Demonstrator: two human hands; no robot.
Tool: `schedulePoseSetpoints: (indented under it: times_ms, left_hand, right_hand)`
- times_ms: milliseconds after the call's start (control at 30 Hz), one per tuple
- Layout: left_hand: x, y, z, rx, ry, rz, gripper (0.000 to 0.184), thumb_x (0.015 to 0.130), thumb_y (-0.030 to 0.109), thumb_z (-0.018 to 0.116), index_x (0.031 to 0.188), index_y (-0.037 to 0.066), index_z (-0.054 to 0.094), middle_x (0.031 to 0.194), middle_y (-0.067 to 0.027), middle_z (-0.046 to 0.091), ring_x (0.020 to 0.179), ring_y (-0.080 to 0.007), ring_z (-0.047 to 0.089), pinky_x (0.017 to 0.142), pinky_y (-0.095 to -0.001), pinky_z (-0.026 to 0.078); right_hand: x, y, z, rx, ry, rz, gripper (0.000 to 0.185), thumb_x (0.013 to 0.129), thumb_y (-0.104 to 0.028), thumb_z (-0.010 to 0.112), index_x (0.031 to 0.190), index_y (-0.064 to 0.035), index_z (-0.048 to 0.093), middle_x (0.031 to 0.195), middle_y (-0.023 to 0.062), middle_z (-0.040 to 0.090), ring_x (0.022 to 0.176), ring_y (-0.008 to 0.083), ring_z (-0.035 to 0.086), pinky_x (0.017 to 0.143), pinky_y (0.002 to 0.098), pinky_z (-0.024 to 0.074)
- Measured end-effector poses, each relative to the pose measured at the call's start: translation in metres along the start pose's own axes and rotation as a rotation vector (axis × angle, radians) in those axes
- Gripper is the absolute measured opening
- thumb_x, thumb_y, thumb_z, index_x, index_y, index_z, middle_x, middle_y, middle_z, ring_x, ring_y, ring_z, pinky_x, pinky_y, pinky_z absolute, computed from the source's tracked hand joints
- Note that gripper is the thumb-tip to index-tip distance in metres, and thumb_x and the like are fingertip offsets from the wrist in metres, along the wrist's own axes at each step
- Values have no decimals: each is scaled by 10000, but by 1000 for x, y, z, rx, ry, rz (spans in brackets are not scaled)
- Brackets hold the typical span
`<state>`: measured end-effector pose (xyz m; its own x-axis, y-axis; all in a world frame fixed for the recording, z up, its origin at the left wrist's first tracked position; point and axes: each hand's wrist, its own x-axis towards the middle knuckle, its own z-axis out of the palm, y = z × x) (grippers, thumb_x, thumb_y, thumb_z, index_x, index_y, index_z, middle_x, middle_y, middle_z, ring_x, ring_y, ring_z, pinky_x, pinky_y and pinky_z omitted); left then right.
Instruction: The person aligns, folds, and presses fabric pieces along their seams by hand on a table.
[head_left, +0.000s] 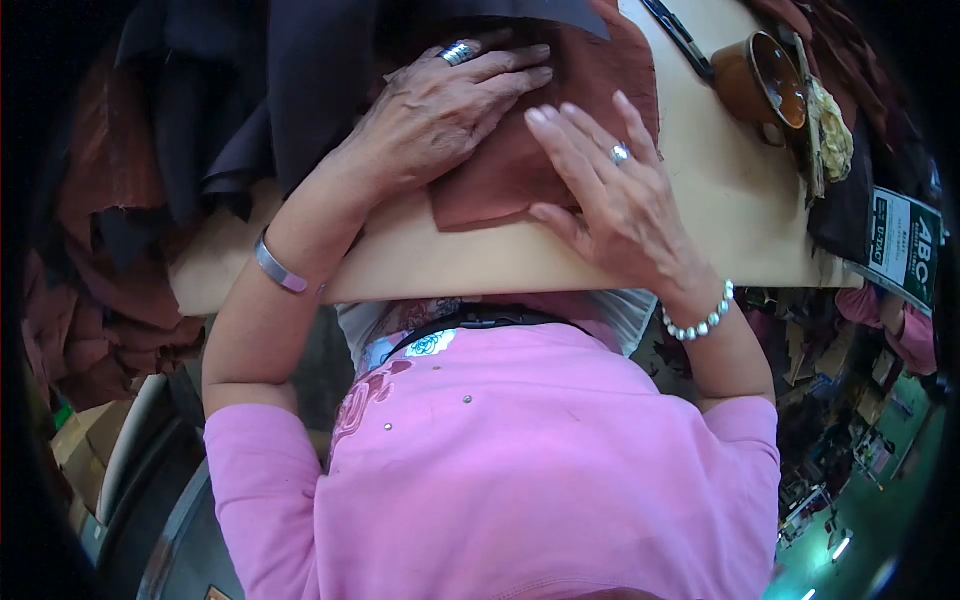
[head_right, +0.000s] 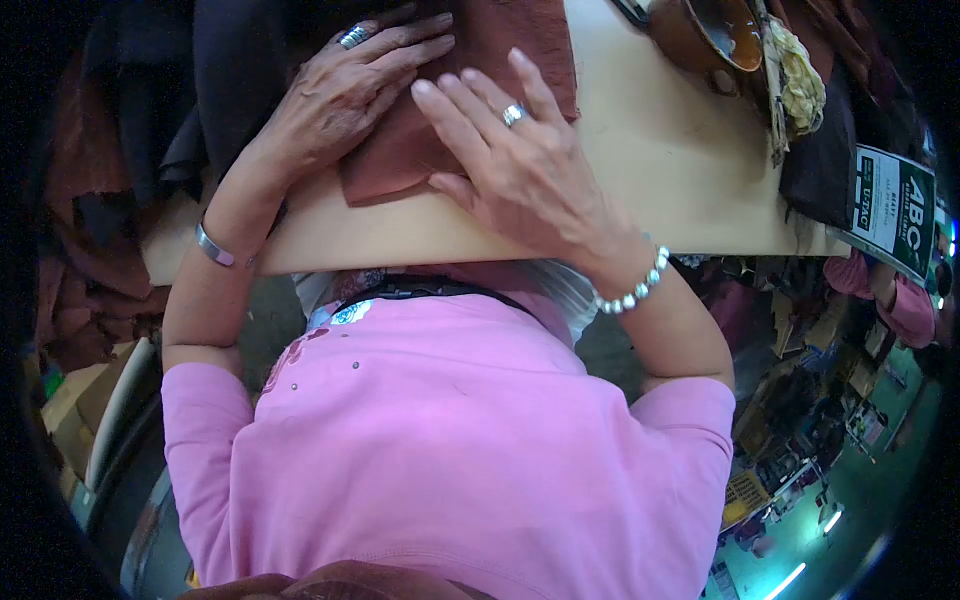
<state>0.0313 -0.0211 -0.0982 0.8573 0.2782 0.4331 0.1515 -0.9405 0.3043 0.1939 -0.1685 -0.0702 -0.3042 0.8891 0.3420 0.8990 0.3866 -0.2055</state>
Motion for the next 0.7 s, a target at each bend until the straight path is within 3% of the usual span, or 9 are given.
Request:
schedulePoseSetpoints:
  times_ms: [133,333,433,567,600,700]
  left_hand:
    - [0,-1,2,-1,13,-17,290,903,133,504,1178,119,595,1274,-25,553,1063,-230,565,870,-353,460]
    - [0,-1,1,35,22,26,278,886,115,520,1150,105,610,1250,-46,569,1042,-227,573,863,-350,460]
    - [1,3,-10,116,-143,53,392,854,59,505,1243,99,535,1331,-66,501,1188,-270,488,1002,-359,403]
    - [-2,20,-25,30,-225,20,289,855,87,546,1138,63,603,1218,-80,566,1023,-266,576,875,-337,468]
    - [-3,24,-28,23,-187,24,243,834,90,583,1069,53,628,1083,-102,617,880,-278,606,783,-356,488]
    - [-7,23,-28,64,-116,56,183,789,54,562,961,35,621,857,-113,624,769,-254,625,651,-350,509]
  right_hand:
    - [-24,-14,-3,-69,-10,-54,466,816,-236,622,1242,-61,554,1097,143,636,1035,258,612,1056,474,333]
    - [-17,-14,5,-141,183,-151,361,782,-132,628,1138,-74,620,895,61,645,820,159,638,1018,433,380]
    - [-11,-10,4,-64,238,-146,325,777,-150,639,1097,-94,641,797,13,609,761,119,613,969,406,410]
    - [-26,-20,-12,200,129,-106,296,758,-139,651,1053,-105,663,759,-8,598,733,117,601,907,397,441]
    - [-33,-23,-14,244,104,-124,292,755,-135,654,1045,-103,666,751,-8,596,726,119,600,896,397,447]
    - [-39,-28,-24,367,27,-115,329,716,-80,681,1044,-92,666,745,9,601,702,142,600,846,384,477]
